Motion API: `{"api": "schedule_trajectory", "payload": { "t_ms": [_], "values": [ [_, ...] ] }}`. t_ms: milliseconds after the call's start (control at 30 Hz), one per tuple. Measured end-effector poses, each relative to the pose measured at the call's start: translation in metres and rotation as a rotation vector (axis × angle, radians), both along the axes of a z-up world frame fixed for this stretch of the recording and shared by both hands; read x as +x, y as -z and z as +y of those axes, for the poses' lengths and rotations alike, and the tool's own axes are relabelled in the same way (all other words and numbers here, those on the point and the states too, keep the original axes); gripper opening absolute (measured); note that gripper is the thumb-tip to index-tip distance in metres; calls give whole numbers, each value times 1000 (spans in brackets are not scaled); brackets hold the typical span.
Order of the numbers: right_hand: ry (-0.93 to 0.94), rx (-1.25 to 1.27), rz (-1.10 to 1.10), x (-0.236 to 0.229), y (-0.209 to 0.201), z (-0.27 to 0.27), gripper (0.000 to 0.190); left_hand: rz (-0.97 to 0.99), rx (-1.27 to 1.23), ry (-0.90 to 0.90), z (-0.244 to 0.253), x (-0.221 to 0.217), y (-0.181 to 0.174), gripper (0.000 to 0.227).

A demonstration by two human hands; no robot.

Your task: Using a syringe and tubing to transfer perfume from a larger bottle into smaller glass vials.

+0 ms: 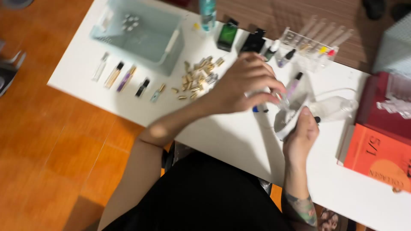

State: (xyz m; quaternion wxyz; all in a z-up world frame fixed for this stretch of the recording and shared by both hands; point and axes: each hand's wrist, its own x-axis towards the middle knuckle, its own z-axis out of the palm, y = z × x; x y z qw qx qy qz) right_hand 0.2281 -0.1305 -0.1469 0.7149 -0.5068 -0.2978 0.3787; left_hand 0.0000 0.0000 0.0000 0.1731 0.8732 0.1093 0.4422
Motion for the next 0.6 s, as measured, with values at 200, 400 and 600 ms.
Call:
{"api": "schedule_trajectory", "payload": {
  "t_ms": [200,400,600],
  "values": [
    [-95,76,30,12,-21,-26,28,57,112,-325,51,-120,-17,27],
    [-18,138,-35,49,15,-48,36,306,-83,-655,103,-222,-7,14],
    [26,134,-51,59,12,-53,40,593,-93,-836,194,-293,89,16]
  ]
}}
